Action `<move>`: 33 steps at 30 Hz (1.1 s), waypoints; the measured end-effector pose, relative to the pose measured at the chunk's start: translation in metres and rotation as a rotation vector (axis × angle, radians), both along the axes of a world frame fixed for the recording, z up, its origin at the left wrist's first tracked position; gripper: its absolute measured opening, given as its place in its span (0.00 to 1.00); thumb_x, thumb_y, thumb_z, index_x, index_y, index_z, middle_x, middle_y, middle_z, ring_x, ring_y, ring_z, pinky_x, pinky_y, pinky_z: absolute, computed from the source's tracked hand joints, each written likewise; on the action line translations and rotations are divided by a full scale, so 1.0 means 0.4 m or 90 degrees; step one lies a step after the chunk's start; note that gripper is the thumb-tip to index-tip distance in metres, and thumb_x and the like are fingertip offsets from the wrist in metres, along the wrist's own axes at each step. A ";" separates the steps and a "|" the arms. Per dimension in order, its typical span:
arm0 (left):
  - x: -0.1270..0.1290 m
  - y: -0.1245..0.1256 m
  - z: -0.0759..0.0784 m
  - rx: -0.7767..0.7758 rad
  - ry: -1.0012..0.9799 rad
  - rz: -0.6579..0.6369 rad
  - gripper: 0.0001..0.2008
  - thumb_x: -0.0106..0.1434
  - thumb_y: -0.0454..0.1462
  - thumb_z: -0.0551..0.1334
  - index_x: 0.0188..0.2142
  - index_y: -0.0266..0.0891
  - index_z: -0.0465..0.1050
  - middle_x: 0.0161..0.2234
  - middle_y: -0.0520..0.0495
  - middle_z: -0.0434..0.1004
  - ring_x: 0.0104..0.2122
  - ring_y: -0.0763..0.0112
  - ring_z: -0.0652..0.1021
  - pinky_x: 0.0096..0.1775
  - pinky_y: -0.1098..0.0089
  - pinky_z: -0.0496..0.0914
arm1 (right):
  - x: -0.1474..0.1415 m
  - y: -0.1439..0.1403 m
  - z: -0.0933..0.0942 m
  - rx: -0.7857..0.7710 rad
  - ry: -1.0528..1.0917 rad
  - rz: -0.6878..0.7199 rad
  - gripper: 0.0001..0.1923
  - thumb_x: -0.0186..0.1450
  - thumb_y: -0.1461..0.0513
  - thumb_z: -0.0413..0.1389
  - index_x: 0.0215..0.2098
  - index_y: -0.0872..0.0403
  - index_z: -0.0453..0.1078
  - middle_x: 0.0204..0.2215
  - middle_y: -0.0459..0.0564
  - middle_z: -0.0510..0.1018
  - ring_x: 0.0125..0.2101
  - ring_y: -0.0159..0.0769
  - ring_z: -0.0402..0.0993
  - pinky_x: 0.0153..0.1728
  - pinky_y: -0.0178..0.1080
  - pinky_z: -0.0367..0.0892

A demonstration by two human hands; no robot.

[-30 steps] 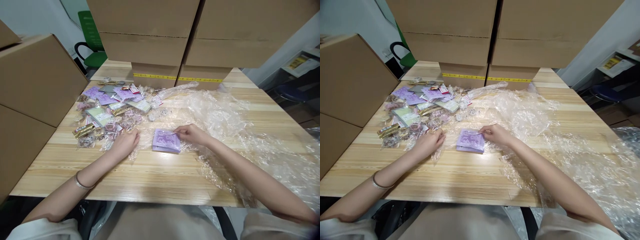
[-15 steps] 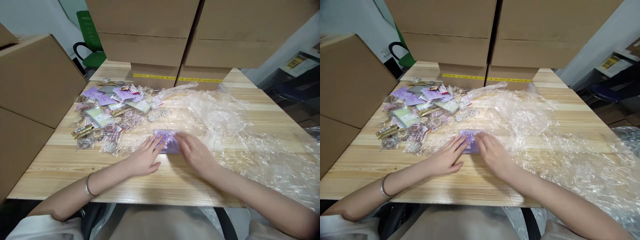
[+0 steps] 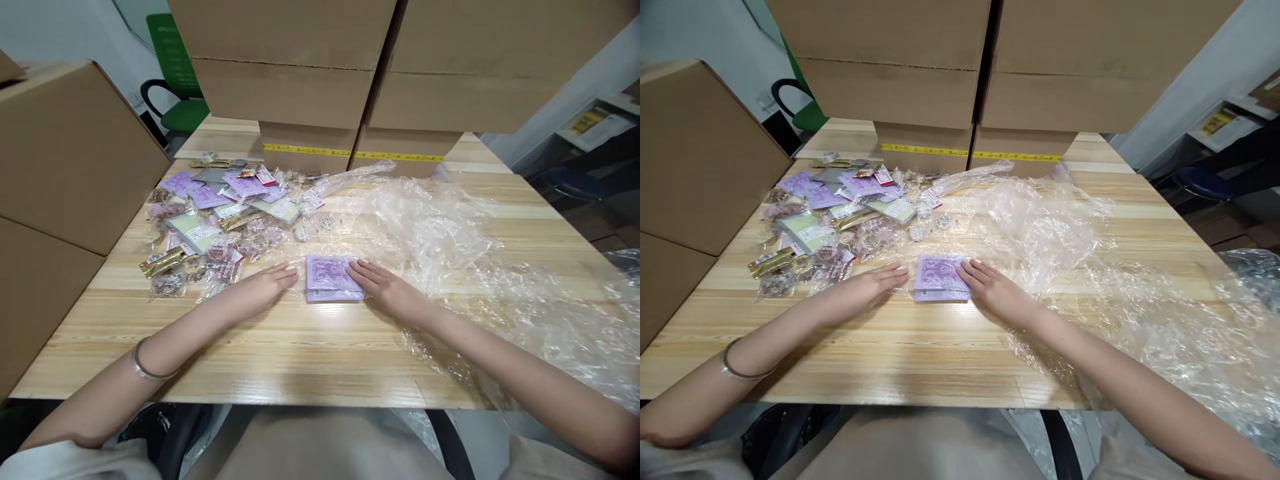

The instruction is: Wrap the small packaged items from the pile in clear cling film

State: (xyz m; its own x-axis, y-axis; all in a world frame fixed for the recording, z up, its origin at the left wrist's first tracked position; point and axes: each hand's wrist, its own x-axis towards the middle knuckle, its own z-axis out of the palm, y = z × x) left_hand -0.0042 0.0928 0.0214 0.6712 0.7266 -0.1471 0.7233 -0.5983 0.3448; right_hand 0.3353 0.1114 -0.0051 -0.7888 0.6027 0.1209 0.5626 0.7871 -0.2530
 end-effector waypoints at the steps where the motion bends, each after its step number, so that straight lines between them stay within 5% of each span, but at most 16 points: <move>1: -0.016 -0.002 0.018 -0.031 -0.012 0.002 0.24 0.67 0.28 0.48 0.60 0.38 0.67 0.62 0.41 0.67 0.63 0.62 0.65 0.61 0.59 0.62 | 0.009 0.002 0.007 -0.016 0.015 0.000 0.30 0.68 0.71 0.46 0.67 0.53 0.56 0.63 0.57 0.64 0.63 0.43 0.60 0.61 0.52 0.63; 7: -0.114 -0.029 0.089 -0.217 -0.113 0.066 0.16 0.71 0.41 0.52 0.51 0.47 0.76 0.51 0.48 0.79 0.48 0.63 0.80 0.48 0.65 0.73 | 0.066 0.012 0.040 -0.204 0.098 -0.030 0.22 0.71 0.65 0.47 0.61 0.47 0.67 0.56 0.48 0.74 0.54 0.39 0.73 0.56 0.46 0.70; 12: -0.144 -0.054 0.071 -0.220 -0.227 0.220 0.18 0.70 0.48 0.54 0.48 0.44 0.76 0.47 0.48 0.80 0.45 0.63 0.79 0.48 0.67 0.71 | 0.073 0.012 0.059 -0.391 0.168 -0.121 0.19 0.72 0.54 0.47 0.53 0.50 0.74 0.50 0.49 0.79 0.49 0.40 0.77 0.51 0.45 0.73; 15: -0.130 -0.060 0.046 -0.165 -0.293 0.308 0.19 0.69 0.50 0.53 0.44 0.41 0.75 0.42 0.47 0.80 0.41 0.64 0.78 0.45 0.68 0.71 | 0.056 0.016 0.059 -0.417 0.221 -0.177 0.22 0.72 0.49 0.45 0.44 0.51 0.77 0.45 0.51 0.81 0.45 0.41 0.78 0.50 0.46 0.72; 22: -0.095 -0.043 -0.005 -0.060 -0.314 0.411 0.20 0.70 0.51 0.48 0.41 0.39 0.70 0.30 0.51 0.73 0.30 0.68 0.73 0.35 0.70 0.68 | 0.016 0.032 0.024 -0.363 0.203 -0.291 0.25 0.71 0.45 0.43 0.27 0.51 0.65 0.23 0.47 0.78 0.28 0.38 0.75 0.34 0.40 0.68; 26: -0.101 -0.047 -0.022 -0.013 -0.208 0.369 0.19 0.71 0.47 0.47 0.45 0.39 0.70 0.38 0.45 0.77 0.38 0.61 0.76 0.41 0.66 0.69 | 0.020 0.030 0.010 -0.264 0.045 -0.298 0.26 0.69 0.44 0.44 0.21 0.50 0.59 0.14 0.44 0.68 0.19 0.35 0.67 0.24 0.38 0.57; 30: -0.104 -0.065 -0.031 -0.010 -0.053 0.300 0.17 0.71 0.41 0.47 0.49 0.39 0.69 0.44 0.41 0.78 0.41 0.58 0.78 0.43 0.60 0.71 | 0.033 0.022 0.024 -0.161 -0.106 -0.339 0.28 0.67 0.42 0.47 0.19 0.51 0.61 0.15 0.47 0.70 0.19 0.37 0.67 0.22 0.38 0.54; 33: -0.090 -0.083 -0.019 0.096 0.019 0.266 0.15 0.69 0.37 0.49 0.50 0.38 0.69 0.46 0.38 0.75 0.44 0.55 0.77 0.45 0.55 0.72 | 0.037 0.001 0.059 -0.037 -0.154 -0.370 0.17 0.65 0.49 0.53 0.29 0.52 0.70 0.27 0.54 0.78 0.26 0.44 0.74 0.26 0.43 0.64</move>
State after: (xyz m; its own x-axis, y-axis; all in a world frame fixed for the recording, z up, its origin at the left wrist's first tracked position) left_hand -0.0403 0.0595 0.0138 0.3130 0.9491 -0.0344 0.9219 -0.2949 0.2513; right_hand 0.3501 0.1120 0.0184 -0.3322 0.9410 -0.0652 0.9405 0.3252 -0.0988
